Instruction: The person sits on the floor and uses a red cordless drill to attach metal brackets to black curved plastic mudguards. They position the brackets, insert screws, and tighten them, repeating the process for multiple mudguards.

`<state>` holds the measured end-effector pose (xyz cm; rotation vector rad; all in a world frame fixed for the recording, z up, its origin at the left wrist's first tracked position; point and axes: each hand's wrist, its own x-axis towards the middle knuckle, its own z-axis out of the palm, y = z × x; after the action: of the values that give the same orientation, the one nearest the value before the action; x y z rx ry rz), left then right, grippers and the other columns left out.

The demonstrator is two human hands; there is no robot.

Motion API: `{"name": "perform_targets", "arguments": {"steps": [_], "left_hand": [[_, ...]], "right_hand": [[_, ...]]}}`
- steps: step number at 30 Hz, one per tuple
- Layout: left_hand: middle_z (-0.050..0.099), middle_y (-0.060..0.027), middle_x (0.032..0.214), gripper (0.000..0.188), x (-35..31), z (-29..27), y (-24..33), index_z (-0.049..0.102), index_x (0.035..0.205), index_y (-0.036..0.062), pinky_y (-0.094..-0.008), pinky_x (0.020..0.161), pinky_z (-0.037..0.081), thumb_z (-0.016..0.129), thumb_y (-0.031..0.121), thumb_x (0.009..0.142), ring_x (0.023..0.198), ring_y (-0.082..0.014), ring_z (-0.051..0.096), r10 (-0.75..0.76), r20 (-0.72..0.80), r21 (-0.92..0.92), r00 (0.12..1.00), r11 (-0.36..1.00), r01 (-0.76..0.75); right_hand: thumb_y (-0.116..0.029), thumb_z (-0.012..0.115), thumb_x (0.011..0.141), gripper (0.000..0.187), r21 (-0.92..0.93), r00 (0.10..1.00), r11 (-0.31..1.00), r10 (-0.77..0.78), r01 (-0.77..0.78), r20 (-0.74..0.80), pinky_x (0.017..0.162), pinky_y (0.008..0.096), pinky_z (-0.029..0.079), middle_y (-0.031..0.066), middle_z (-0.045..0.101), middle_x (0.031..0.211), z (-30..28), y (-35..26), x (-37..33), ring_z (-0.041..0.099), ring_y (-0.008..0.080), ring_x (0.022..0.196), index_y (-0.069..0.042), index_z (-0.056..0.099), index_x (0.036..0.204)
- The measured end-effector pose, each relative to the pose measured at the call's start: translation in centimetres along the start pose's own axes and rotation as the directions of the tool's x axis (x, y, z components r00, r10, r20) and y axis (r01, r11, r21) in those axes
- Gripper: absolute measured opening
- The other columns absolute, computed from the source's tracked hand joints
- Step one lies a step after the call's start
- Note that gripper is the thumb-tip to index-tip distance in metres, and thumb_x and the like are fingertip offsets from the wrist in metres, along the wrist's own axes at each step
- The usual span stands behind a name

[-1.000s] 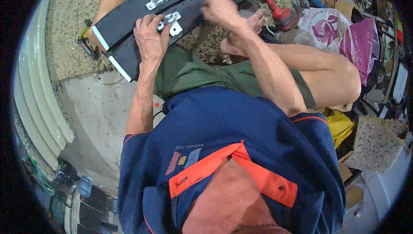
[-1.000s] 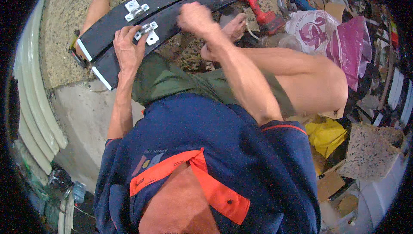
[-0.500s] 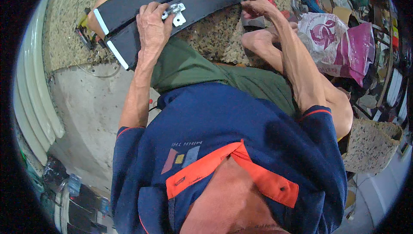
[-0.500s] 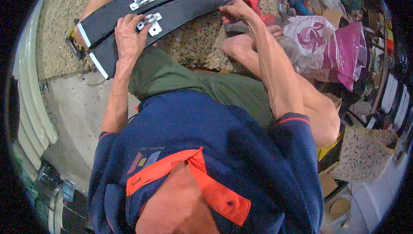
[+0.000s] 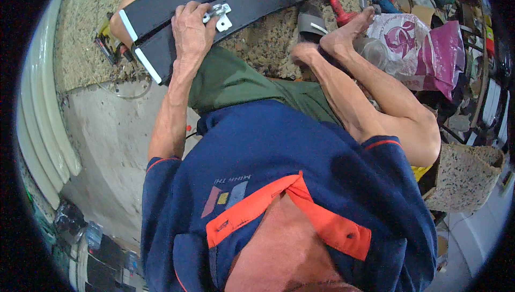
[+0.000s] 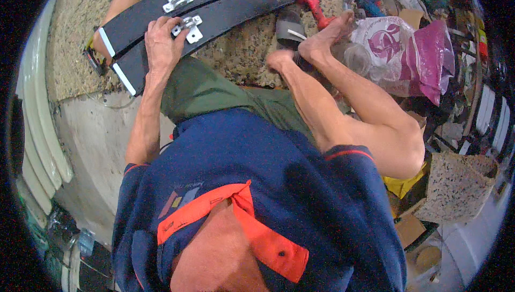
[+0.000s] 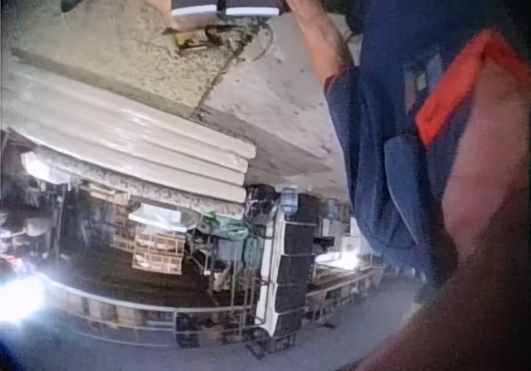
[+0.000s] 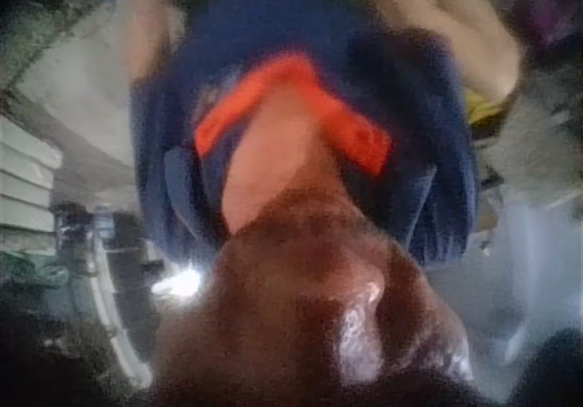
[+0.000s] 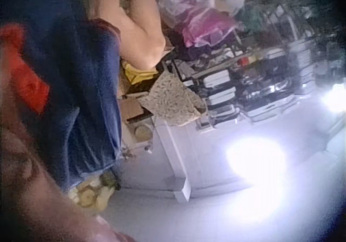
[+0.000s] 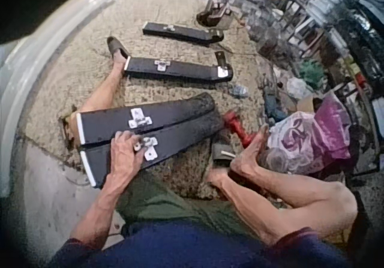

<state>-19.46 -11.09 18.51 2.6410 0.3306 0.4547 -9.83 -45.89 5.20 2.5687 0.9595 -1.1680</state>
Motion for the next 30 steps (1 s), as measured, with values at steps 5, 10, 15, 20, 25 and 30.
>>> {"name": "perform_targets", "arguments": {"steps": [5, 10, 15, 20, 25, 30], "left_hand": [[0.074, -0.0119, 0.108, 0.032, -0.1, 0.0, 0.4, 0.08, 0.111, 0.0065, -0.0465, 0.095, 0.053, 0.087, 0.018, 0.082, 0.106, -0.036, 0.065, 0.002, -0.004, 0.008, 1.0, 1.0, -0.002], [0.073, -0.0121, 0.107, 0.029, -0.2, -0.1, 0.0, 0.079, 0.108, 0.0062, -0.0475, 0.096, 0.052, 0.086, 0.018, 0.083, 0.106, -0.0366, 0.065, 0.023, 0.002, 0.022, 1.0, 0.999, -0.023], [0.072, -0.0132, 0.109, 0.033, -0.1, 0.0, 0.2, 0.078, 0.11, 0.0039, -0.0498, 0.095, 0.051, 0.086, 0.014, 0.079, 0.107, -0.0374, 0.064, -0.008, -0.003, -0.051, 1.0, 0.999, 0.007], [0.071, -0.0118, 0.113, 0.033, -0.1, -0.6, 0.7, 0.076, 0.112, 0.0034, -0.0479, 0.098, 0.049, 0.085, 0.009, 0.082, 0.111, -0.0351, 0.063, -0.071, 0.07, -0.05, 0.995, 0.996, 0.075], [0.072, -0.0139, 0.115, 0.034, 0.2, -0.8, 1.2, 0.074, 0.114, 0.0033, -0.0473, 0.101, 0.05, 0.085, 0.006, 0.082, 0.112, -0.0365, 0.063, -0.141, 0.091, -0.077, 0.986, 0.986, 0.148], [0.072, -0.013, 0.118, 0.04, 0.6, -0.5, 1.9, 0.075, 0.116, 0.0052, -0.0477, 0.102, 0.05, 0.087, 0.002, 0.077, 0.116, -0.0351, 0.064, -0.232, 0.108, -0.068, 0.967, 0.968, 0.24]], "right_hand": [[-0.039, 0.08, 0.085, 0.04, 0.125, 0.884, 0.959, -0.284, 0.255, 0.372, 0.084, 0.0464, 0.056, 0.0169, 0.073, 0.103, 1.2, -2.4, 1.5, 0.071, 0.031, 0.099, -0.005, 0.075, 0.107], [-0.04, 0.086, 0.08, 0.044, 0.166, 0.88, 0.983, -0.142, 0.073, 0.453, 0.083, 0.0439, 0.057, 0.0147, 0.075, 0.101, 7.5, 0.0, 6.8, 0.07, 0.0285, 0.093, -0.004, 0.075, 0.103], [-0.035, 0.09, 0.075, 0.035, 0.359, 0.422, 0.22, -0.479, 0.907, -0.77, 0.075, 0.0382, 0.06, 0.0093, 0.078, 0.096, 5.1, 2.1, 7.8, 0.074, 0.0208, 0.083, -0.006, 0.078, 0.09], [-0.027, 0.08, 0.075, 0.032, 0.321, 0.971, 0.917, -0.227, 0.237, -0.071, 0.074, 0.0455, 0.063, 0.0179, 0.079, 0.094, -14.5, 10.6, 11.2, 0.079, 0.0302, 0.089, 0.0, 0.079, 0.092], [-0.019, 0.073, 0.08, 0.029, 0.417, 0.696, 0.859, 0.493, -0.296, -0.522, 0.087, 0.0528, 0.064, 0.0255, 0.079, 0.104, -23.8, 20.4, 15.8, 0.078, 0.0435, 0.101, -0.005, 0.083, 0.103], [-0.027, 0.076, 0.088, 0.045, 0.409, 0.634, 0.879, 0.465, -0.245, -0.618, 0.102, 0.0537, 0.057, 0.0234, 0.077, 0.12, -23.8, 28.9, 23.8, 0.073, 0.0429, 0.115, -0.012, 0.077, 0.13]]}}
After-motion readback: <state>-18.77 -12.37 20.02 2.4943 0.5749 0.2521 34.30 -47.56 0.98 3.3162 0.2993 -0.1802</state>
